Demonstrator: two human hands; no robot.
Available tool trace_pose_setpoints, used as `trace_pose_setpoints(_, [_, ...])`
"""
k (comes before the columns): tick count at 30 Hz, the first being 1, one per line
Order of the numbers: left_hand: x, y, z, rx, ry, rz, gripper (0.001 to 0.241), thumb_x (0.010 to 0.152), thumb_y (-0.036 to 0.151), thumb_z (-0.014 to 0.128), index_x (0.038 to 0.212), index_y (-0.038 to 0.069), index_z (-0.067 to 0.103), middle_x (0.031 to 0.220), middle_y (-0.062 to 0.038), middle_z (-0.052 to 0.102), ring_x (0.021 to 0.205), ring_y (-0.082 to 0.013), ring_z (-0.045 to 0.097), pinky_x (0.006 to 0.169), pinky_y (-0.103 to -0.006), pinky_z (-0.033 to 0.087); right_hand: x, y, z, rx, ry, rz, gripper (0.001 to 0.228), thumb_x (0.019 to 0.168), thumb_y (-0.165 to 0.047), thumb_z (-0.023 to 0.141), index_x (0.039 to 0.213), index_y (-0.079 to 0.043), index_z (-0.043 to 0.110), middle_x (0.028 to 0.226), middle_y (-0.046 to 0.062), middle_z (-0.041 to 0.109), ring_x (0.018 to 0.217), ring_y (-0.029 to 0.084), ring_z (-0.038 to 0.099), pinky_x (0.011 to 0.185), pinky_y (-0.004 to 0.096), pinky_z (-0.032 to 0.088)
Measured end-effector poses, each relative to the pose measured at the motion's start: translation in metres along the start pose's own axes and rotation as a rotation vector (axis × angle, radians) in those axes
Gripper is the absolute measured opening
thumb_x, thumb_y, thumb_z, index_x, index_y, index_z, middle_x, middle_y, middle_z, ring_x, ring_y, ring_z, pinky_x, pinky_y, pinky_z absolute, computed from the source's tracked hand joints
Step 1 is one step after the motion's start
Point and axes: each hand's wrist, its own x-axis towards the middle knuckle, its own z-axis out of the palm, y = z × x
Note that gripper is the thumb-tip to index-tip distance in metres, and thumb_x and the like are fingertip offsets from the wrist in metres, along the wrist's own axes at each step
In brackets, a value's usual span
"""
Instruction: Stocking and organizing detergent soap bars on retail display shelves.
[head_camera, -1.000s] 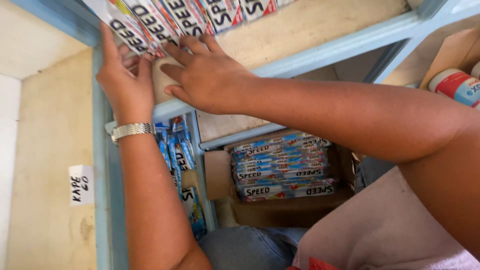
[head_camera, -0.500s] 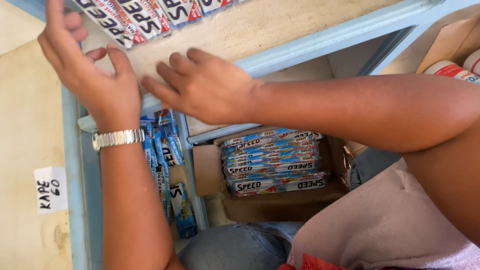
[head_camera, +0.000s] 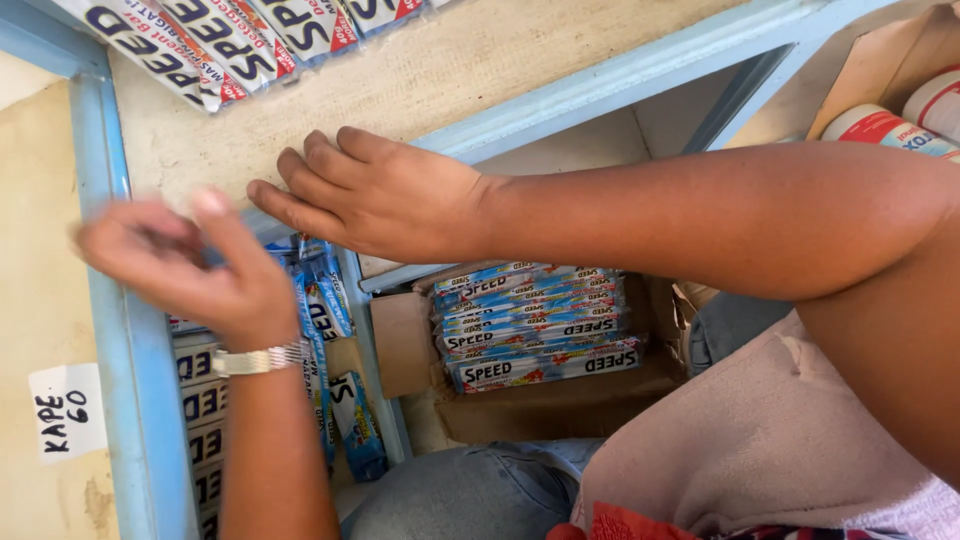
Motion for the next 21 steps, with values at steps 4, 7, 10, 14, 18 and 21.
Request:
trace_pose_setpoints(4, [-0.057,-0.012,0.007,0.169,-0.192,0.345,0.031,0.102,0.013,0.075,0.102,0.01,0.044,0.103,-0.01,0.047,0.098,-0.0293,0.047,0.089,-0.0456,0.039,0.0,0.0,0.003,-0.013,0.001,-0.009,0.058,0.102,-0.027,0.054,0.154,-0.003,0.045,0.132,0.015,0.06,0.119,0.03,0.056,0.097,0.037,0.048])
trace_pose_setpoints(7, [-0.071,-0.01,0.013,0.063,-0.391,0.423,0.034,0.09,0.018,0.084,0.098,0.013,0.051,0.104,-0.012,0.054,0.1,-0.0352,0.051,0.092,-0.0512,0.045,0.0,0.0,0.0,0.021,-0.008,-0.018,0.06,0.103,-0.029,0.054,0.156,-0.002,0.045,0.137,0.015,0.058,0.122,0.029,0.055,0.098,0.036,0.047])
trace_pose_setpoints(10, [-0.066,-0.01,0.016,0.072,-0.557,0.46,0.031,0.093,0.019,0.087,0.097,0.013,0.057,0.112,-0.015,0.064,0.107,-0.0389,0.061,0.094,-0.0519,0.05,-0.005,0.0,-0.005,0.056,-0.026,-0.055,0.063,0.102,-0.03,0.055,0.158,-0.004,0.044,0.148,0.015,0.053,0.129,0.029,0.052,0.104,0.037,0.046])
trace_pose_setpoints(14, [-0.085,-0.029,0.025,0.211,-0.749,0.463,0.047,0.079,0.031,0.079,0.117,0.004,0.071,0.12,-0.019,0.069,0.109,-0.0375,0.067,0.091,-0.0524,0.052,-0.033,-0.007,-0.006,0.317,-0.012,-0.185,0.064,0.092,-0.036,0.055,0.152,-0.016,0.046,0.158,0.011,0.046,0.142,0.032,0.043,0.119,0.047,0.035])
trace_pose_setpoints(18, [-0.157,-0.093,0.026,0.152,-1.124,0.176,0.034,0.082,0.032,0.075,0.105,0.008,0.073,0.11,-0.012,0.071,0.102,-0.0306,0.069,0.087,-0.0442,0.056,-0.107,-0.028,0.02,0.581,-0.265,-0.463,0.045,0.092,-0.024,0.057,0.137,-0.017,0.057,0.147,0.014,0.054,0.137,0.032,0.05,0.114,0.05,0.04])
trace_pose_setpoints(21, [-0.189,-0.09,0.028,0.281,-1.41,0.166,0.023,0.1,0.036,0.067,0.094,0.014,0.073,0.103,-0.008,0.069,0.1,-0.0289,0.068,0.086,-0.0451,0.056,-0.177,-0.048,0.043,0.741,-0.663,-0.367,0.044,0.083,-0.019,0.058,0.127,-0.018,0.062,0.136,0.012,0.058,0.125,0.035,0.056,0.099,0.048,0.047])
